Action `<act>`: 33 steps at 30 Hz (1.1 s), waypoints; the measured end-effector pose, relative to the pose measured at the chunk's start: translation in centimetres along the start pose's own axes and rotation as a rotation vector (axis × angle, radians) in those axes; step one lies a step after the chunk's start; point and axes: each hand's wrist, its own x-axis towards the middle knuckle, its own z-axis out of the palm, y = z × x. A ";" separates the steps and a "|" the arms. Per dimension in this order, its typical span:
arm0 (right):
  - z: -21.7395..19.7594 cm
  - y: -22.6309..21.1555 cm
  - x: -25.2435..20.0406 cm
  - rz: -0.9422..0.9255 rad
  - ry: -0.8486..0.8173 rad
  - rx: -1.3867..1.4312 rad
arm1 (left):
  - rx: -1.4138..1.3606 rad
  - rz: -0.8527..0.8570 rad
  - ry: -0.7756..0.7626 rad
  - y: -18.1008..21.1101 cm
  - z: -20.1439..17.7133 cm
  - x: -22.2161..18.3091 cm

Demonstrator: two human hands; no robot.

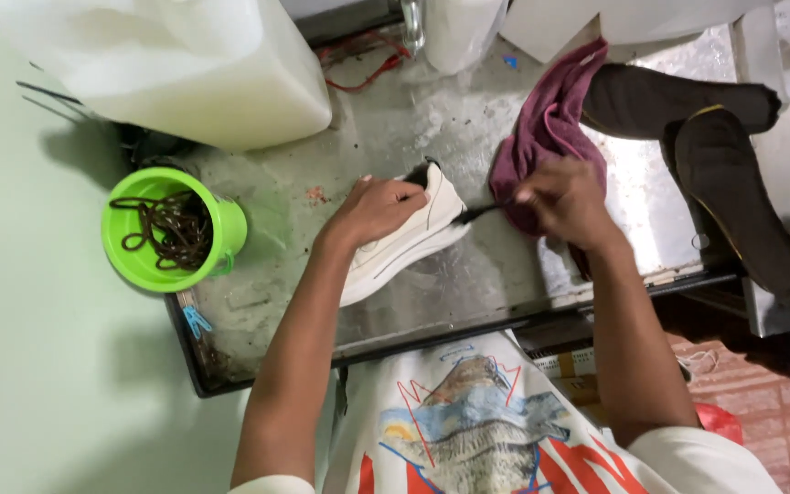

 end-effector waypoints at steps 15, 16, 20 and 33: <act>2.3 -3.0 -0.1 -0.044 0.106 -0.088 | -0.013 0.008 0.037 -0.6 0.4 -0.1; 2.0 -2.5 -0.5 -0.045 0.106 -0.089 | -0.013 0.009 0.038 -0.5 0.6 -0.1; 2.4 -3.1 0.4 -0.052 0.106 -0.174 | 0.020 0.024 0.054 0.1 0.3 -0.1; -0.2 -2.2 6.2 -0.192 0.085 0.040 | 0.008 0.026 -0.038 6.7 -2.9 -6.8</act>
